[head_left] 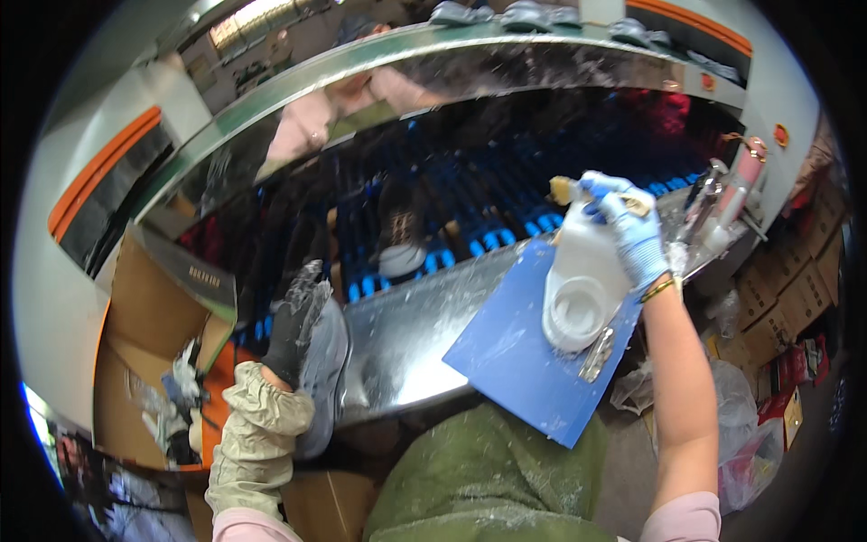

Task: The person repeatedly brushes a white liquid onto the soles of gray slip-on shoes using a small brush. They dip the brush into a container, apply the liquid to the textured sole, and place the shoe on a conveyor belt. The process is repeated for multiple shoes.

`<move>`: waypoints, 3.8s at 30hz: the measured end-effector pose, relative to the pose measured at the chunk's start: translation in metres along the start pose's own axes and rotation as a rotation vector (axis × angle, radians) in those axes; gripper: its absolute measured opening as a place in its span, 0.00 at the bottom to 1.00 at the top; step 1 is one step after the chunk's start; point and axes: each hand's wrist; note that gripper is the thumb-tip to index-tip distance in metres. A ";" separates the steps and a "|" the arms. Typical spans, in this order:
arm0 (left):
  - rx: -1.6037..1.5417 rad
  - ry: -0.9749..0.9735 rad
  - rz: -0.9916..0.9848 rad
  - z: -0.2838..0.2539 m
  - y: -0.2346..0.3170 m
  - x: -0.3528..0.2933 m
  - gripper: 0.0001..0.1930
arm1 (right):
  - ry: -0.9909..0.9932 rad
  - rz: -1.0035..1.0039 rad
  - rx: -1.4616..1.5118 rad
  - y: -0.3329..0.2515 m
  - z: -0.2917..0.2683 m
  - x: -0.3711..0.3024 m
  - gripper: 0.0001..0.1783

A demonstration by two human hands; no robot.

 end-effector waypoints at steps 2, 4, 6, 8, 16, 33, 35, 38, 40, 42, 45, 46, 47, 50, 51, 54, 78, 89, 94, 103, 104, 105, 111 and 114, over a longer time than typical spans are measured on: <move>0.644 0.070 0.254 -0.043 -0.034 -0.038 0.32 | -0.052 -0.075 -0.087 -0.004 -0.003 -0.003 0.14; 0.892 -0.043 0.125 -0.086 -0.099 -0.074 0.31 | -0.089 -0.096 -0.105 -0.001 -0.008 -0.003 0.15; 0.452 -0.295 -0.267 -0.093 -0.116 -0.103 0.29 | -0.084 -0.094 -0.111 0.002 -0.014 -0.004 0.15; 0.467 -0.391 -0.151 -0.071 -0.083 -0.114 0.27 | -0.059 -0.115 -0.126 0.005 -0.022 0.000 0.15; -0.130 -0.337 -0.006 0.025 -0.019 -0.177 0.32 | 0.005 -0.095 0.043 0.002 -0.002 -0.075 0.17; -1.841 -0.539 -0.704 0.170 -0.003 -0.230 0.27 | -0.065 0.016 -0.153 -0.002 -0.040 -0.139 0.12; -1.774 -0.386 -0.763 0.167 0.006 -0.230 0.26 | 0.032 0.050 -0.036 -0.009 -0.057 -0.148 0.14; -1.953 -0.562 -0.732 0.165 0.010 -0.228 0.28 | 0.094 0.303 0.414 0.039 -0.071 -0.181 0.17; -1.874 -0.553 -0.784 0.168 -0.005 -0.233 0.30 | 0.043 0.455 0.579 0.049 -0.042 -0.198 0.18; -1.796 -0.581 -0.786 0.167 -0.010 -0.238 0.30 | -0.087 0.459 0.721 0.046 0.015 -0.195 0.19; -1.793 -0.600 -0.796 0.165 -0.017 -0.246 0.29 | -0.073 0.328 0.207 0.055 0.094 -0.177 0.16; -1.867 -0.582 -0.846 0.171 -0.032 -0.249 0.28 | -0.094 0.324 0.029 0.056 0.112 -0.172 0.14; -1.937 -0.573 -0.902 0.176 -0.040 -0.248 0.27 | -0.061 0.321 0.026 0.069 0.125 -0.173 0.11; -1.858 -0.492 -0.867 0.169 -0.028 -0.250 0.27 | -0.239 0.364 -0.014 0.065 0.139 -0.209 0.05; -1.720 -0.471 -0.817 0.159 -0.008 -0.248 0.26 | -0.463 -0.052 -0.316 0.056 0.130 -0.231 0.03; -1.498 -0.496 -0.457 0.166 -0.015 -0.248 0.24 | -0.784 -0.253 -0.265 -0.006 0.112 -0.292 0.02; -1.689 -0.575 -0.666 0.154 -0.023 -0.263 0.25 | -0.822 -0.038 -0.088 -0.010 0.098 -0.311 0.06; -1.715 -0.516 -0.706 0.147 -0.010 -0.263 0.26 | -0.226 0.421 0.319 0.001 0.112 -0.315 0.08; -1.799 -0.515 -0.676 0.175 -0.035 -0.259 0.27 | -0.482 0.271 0.157 -0.014 0.105 -0.332 0.07; -1.932 -0.527 -0.785 0.189 -0.047 -0.245 0.29 | 0.128 -0.201 -0.169 0.002 0.005 -0.192 0.10; -1.932 -0.510 -0.800 0.188 -0.044 -0.243 0.29 | 0.093 -0.185 -0.252 0.010 -0.005 -0.175 0.10; -1.926 -0.491 -0.819 0.186 -0.040 -0.242 0.30 | 0.064 -0.129 -0.552 0.021 -0.017 -0.163 0.10; -1.844 -0.542 -0.703 0.171 -0.008 -0.234 0.41 | 0.141 0.115 0.109 0.017 -0.052 -0.171 0.13; -1.720 -0.482 -0.735 0.168 0.000 -0.229 0.40 | -0.005 0.486 0.538 0.041 -0.040 -0.203 0.15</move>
Point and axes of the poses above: each hand's wrist, its own x-axis towards the middle knuckle, its own z-axis out of the palm, y = z × x, and after that the axes turned 11 degrees about x, right-handed
